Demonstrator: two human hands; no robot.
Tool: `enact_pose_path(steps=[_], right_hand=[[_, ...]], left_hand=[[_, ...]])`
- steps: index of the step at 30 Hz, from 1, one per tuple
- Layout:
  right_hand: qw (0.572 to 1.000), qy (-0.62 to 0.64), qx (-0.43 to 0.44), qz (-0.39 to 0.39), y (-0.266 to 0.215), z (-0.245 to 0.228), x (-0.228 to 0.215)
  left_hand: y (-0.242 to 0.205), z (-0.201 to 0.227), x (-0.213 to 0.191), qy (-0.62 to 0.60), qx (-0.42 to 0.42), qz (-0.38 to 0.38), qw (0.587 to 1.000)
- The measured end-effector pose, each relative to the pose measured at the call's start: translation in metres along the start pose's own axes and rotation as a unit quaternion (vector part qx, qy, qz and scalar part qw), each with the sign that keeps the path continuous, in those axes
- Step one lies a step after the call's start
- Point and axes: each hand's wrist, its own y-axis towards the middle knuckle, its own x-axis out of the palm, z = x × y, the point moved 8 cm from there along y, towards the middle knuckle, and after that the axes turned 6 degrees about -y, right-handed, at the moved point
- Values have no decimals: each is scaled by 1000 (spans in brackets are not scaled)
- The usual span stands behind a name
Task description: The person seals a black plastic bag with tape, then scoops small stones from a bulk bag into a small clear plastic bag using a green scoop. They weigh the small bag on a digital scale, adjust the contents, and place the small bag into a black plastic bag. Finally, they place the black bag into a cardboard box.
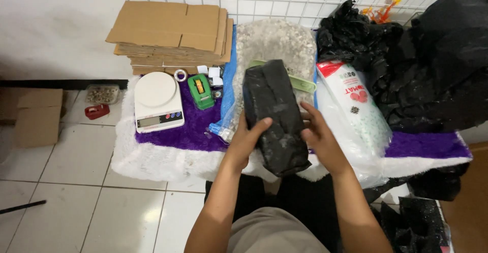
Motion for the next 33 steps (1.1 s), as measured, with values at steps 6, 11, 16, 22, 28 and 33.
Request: enact_pose_path(steps=[6,11,16,22,28,33], right_hand=[[963,188,139,131,-15,100,-32],[884,396,222,115,-47,109,8],[851,451,225,146,-42,84,30],[892,393,141,172,-40,93,20],[966,207,86,128,-36,45,26],[990,80,55,105,-37,70,3]], left_hand=[[43,-69,-12,-354,-59,-19,933],[68,-103,-17,-435,-54,12,899],[72,-108,-8,-463,-43,-31,885],[41,-44,-20,-328,32,-3,944],[28,-15,2,19,134,-65,989],[14,0,25,-2,121,-84,989]])
